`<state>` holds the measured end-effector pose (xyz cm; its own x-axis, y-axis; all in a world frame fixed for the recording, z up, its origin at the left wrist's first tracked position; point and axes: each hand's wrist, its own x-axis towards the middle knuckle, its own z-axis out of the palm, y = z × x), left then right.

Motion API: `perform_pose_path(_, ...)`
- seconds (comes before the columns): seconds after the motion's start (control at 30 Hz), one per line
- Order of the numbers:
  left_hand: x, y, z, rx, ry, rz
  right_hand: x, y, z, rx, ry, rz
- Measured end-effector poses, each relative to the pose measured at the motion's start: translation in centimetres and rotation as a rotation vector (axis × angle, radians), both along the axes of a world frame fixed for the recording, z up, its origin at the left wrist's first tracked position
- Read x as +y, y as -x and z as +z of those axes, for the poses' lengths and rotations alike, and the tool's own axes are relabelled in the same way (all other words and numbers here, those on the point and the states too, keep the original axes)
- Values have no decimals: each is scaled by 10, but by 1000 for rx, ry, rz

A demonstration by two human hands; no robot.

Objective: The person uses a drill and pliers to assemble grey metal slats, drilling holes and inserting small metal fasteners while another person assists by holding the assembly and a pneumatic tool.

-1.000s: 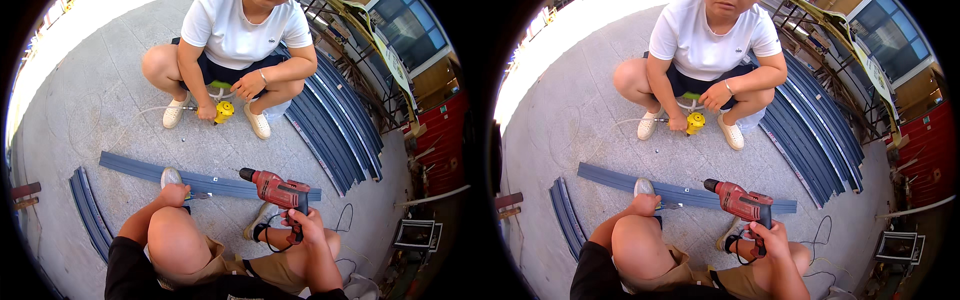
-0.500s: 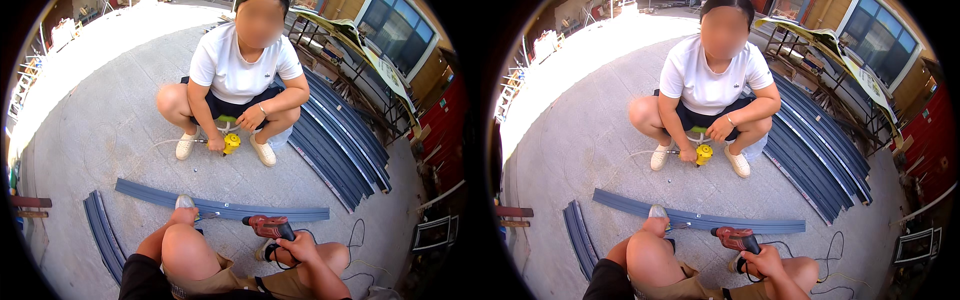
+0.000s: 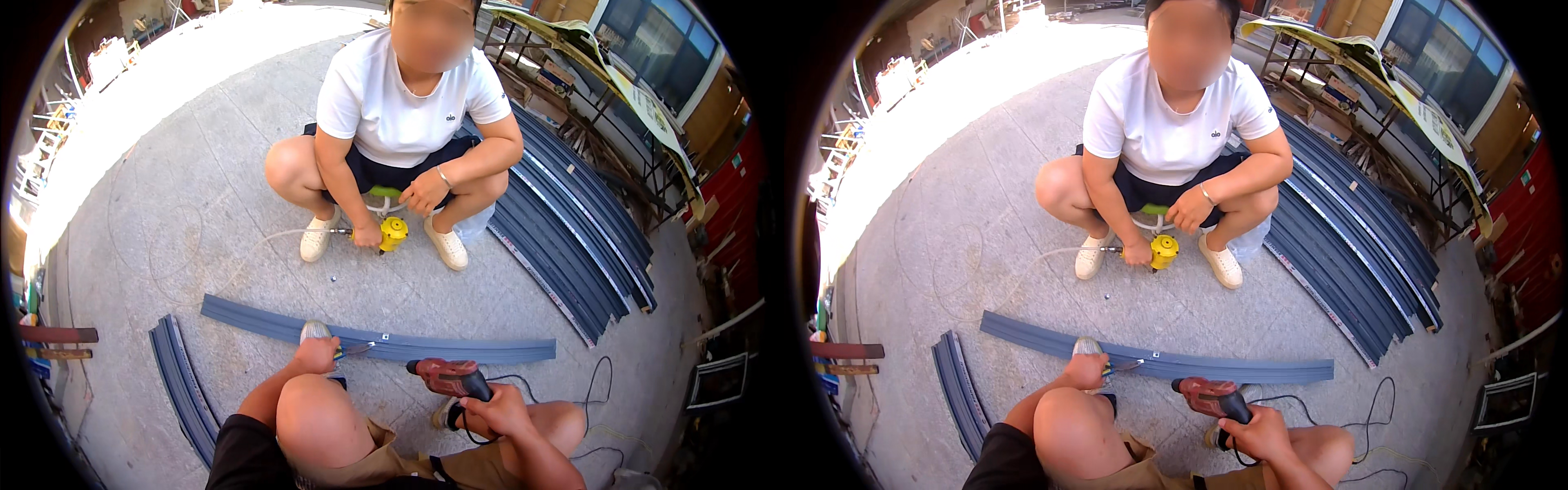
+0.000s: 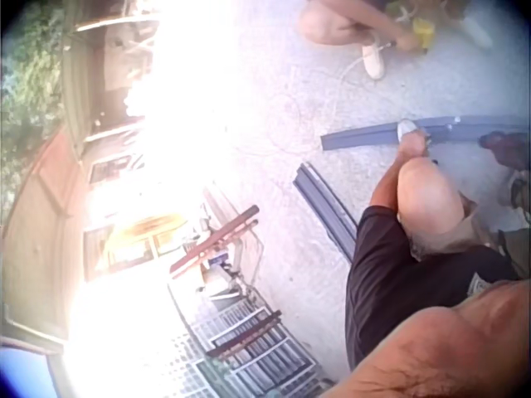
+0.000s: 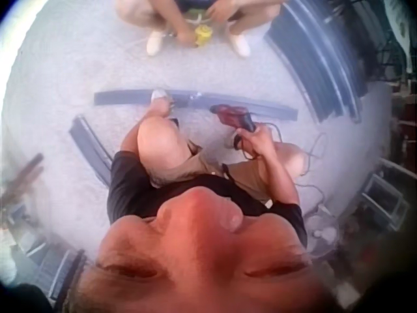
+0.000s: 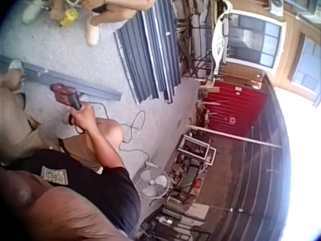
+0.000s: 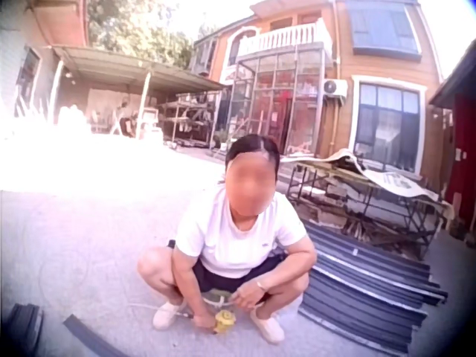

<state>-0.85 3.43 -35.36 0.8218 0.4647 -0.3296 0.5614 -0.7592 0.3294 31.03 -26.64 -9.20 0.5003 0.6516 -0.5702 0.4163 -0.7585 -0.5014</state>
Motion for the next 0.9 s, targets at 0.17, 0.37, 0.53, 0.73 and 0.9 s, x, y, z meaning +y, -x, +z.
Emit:
perform_pose_path(0.17, 5, -8, 0, 55, 11, -8, 1, 1, 9, 58, 27, -36)
perform_pose_path(0.37, -2, -12, -26, 93, 11, -40, 13, 10, 14, 48, 87, -45)
perform_pose_path(0.53, 12, -8, -40, 111, -55, -94, 32, -2, 9, 118, -59, -127)
perform_pose_path(0.73, 13, -42, -30, 103, -20, -109, 8, -1, -5, 143, -17, -286)
perform_pose_path(0.9, 7, -38, -42, 70, -28, -135, 3, 2, -19, 178, 3, -321)
